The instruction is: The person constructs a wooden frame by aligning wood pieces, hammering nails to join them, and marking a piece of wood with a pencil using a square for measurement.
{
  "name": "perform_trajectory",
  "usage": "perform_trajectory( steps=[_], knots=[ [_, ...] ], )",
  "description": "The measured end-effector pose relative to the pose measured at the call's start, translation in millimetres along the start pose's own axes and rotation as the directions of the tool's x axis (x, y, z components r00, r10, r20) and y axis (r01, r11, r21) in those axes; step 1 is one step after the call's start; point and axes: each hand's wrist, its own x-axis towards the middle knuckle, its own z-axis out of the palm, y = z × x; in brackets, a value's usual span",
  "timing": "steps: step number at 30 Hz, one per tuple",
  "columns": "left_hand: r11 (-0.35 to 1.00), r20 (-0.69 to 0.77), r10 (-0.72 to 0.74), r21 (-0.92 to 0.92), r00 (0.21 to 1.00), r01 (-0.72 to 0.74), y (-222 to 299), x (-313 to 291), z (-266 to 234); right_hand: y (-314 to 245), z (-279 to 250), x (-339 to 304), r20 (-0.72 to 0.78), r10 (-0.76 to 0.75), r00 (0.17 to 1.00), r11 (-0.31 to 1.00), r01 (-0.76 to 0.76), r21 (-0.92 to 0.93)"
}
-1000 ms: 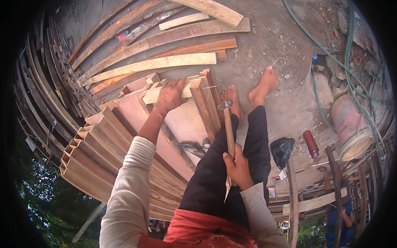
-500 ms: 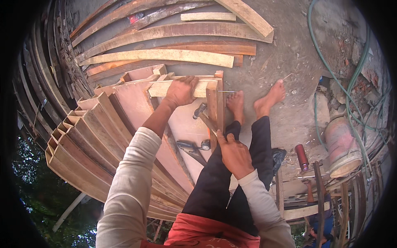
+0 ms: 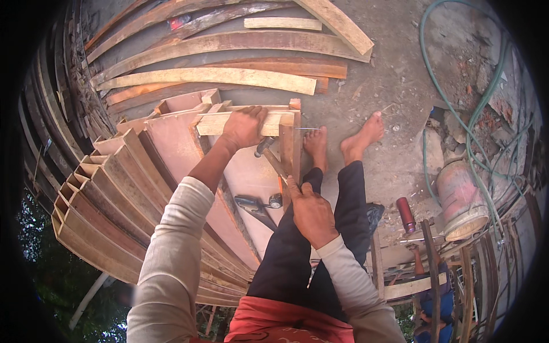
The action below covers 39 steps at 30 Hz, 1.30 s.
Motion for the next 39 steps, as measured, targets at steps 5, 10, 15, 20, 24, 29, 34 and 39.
perform_trajectory(
  steps=[5, 10, 15, 20, 24, 29, 34, 39],
  knots=[
    [1.000, -0.013, 0.002, 0.010, 1.000, -0.001, -1.3, 0.5, 2.4, -1.0, -2.5, 3.6, -0.009, 0.073, 0.997, 0.994, -0.072, 0.085],
    [1.000, -0.008, -0.001, 0.008, 1.000, 0.001, 2.7, 4.4, -2.2, 6.7, 6.7, -27.8, -0.082, 0.071, 0.994, 0.898, -0.027, 0.440],
    [0.996, 0.064, -0.084, 0.034, 0.994, 0.082, 4.1, 0.0, -2.5, -2.2, 22.4, -87.6, 0.308, 0.255, 0.916, -0.031, -0.311, 0.950],
    [0.995, -0.058, -0.027, 0.099, 0.998, 0.032, 0.6, 3.3, 5.5, 11.5, 14.7, -78.2, 0.294, 0.480, 0.827, -0.459, -0.048, 0.887],
    [0.993, 0.123, -0.121, 0.026, 0.985, 0.119, 13.2, 13.0, -15.2, 23.3, 2.0, -57.9, 0.176, 0.677, 0.714, -0.537, 0.316, 0.783],
    [0.986, 0.156, -0.155, 0.086, 0.975, 0.143, 18.2, 14.7, -14.3, 18.8, 4.9, -25.3, 0.186, 0.634, 0.750, -0.558, 0.278, 0.782],
    [0.987, 0.131, -0.124, 0.123, 0.984, 0.108, 14.0, 16.0, -6.0, 28.4, 17.8, -33.0, 0.326, 0.396, 0.858, -0.544, -0.066, 0.836],
    [0.986, 0.162, -0.146, 0.098, 0.976, 0.132, 15.4, 12.3, -13.4, 90.0, -19.6, -90.2, -0.046, 0.802, 0.596, -0.325, 0.498, 0.804]
  ],
)
